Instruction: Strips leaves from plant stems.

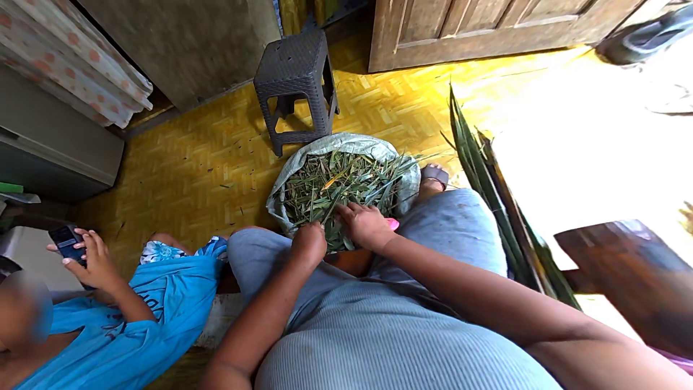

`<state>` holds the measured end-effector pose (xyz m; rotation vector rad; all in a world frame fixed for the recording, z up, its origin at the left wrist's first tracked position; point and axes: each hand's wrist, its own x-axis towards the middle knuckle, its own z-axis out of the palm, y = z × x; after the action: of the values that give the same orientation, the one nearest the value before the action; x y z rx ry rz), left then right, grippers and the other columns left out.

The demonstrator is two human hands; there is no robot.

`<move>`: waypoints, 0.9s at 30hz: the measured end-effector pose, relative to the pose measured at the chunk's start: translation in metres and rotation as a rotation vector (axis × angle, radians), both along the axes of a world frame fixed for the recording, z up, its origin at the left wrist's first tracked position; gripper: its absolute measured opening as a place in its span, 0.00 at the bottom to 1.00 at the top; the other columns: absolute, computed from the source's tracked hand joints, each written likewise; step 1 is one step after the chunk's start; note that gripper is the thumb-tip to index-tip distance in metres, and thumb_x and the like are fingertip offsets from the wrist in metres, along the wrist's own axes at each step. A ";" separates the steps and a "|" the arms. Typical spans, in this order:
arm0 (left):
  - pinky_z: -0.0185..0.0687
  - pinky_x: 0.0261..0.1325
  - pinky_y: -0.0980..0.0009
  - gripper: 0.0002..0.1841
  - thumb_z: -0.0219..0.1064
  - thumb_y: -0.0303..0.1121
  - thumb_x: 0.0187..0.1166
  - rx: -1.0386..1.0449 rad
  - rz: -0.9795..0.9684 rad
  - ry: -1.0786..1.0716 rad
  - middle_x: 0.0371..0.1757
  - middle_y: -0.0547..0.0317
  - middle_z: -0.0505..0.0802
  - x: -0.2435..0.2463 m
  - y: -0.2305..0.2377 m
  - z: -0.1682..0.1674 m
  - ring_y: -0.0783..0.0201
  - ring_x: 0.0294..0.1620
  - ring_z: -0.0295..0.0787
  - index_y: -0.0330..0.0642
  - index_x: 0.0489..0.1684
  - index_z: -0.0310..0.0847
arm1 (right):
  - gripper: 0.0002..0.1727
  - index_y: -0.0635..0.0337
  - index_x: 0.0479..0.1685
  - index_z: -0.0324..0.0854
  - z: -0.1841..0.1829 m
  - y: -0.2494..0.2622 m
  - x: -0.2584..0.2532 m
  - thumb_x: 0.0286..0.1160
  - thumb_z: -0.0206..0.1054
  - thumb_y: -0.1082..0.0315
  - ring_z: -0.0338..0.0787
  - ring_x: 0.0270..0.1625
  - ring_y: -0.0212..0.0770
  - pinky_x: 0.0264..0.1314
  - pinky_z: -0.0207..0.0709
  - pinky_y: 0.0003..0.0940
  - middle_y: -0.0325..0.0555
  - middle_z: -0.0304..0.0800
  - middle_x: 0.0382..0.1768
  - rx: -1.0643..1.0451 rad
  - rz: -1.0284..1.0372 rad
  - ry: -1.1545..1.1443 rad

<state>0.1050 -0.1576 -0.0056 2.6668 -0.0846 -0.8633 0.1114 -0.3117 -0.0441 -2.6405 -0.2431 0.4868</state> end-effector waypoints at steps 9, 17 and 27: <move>0.77 0.73 0.51 0.23 0.42 0.35 0.97 -0.148 0.089 0.017 0.61 0.34 0.89 0.001 0.013 -0.002 0.46 0.64 0.87 0.28 0.75 0.75 | 0.25 0.61 0.83 0.71 -0.014 -0.054 0.047 0.95 0.50 0.57 0.82 0.72 0.73 0.72 0.69 0.76 0.70 0.81 0.71 0.271 -0.468 0.008; 0.82 0.61 0.54 0.23 0.42 0.36 0.98 -0.239 0.134 0.061 0.51 0.39 0.91 0.009 0.004 -0.009 0.51 0.49 0.89 0.29 0.72 0.76 | 0.22 0.63 0.80 0.70 0.010 0.007 -0.008 0.94 0.55 0.64 0.84 0.50 0.39 0.56 0.76 0.36 0.56 0.85 0.60 0.822 -0.435 0.419; 0.78 0.73 0.52 0.23 0.44 0.34 0.97 -0.284 0.089 0.035 0.61 0.33 0.90 0.003 0.010 -0.015 0.46 0.63 0.89 0.28 0.80 0.71 | 0.20 0.61 0.78 0.72 0.004 0.015 -0.011 0.92 0.57 0.68 0.76 0.28 0.28 0.32 0.71 0.22 0.41 0.82 0.37 1.054 -0.587 0.557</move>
<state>0.1082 -0.1481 -0.0201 2.3725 -0.0737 -0.8046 0.1006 -0.2967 -0.0406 -1.3798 0.3592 0.6265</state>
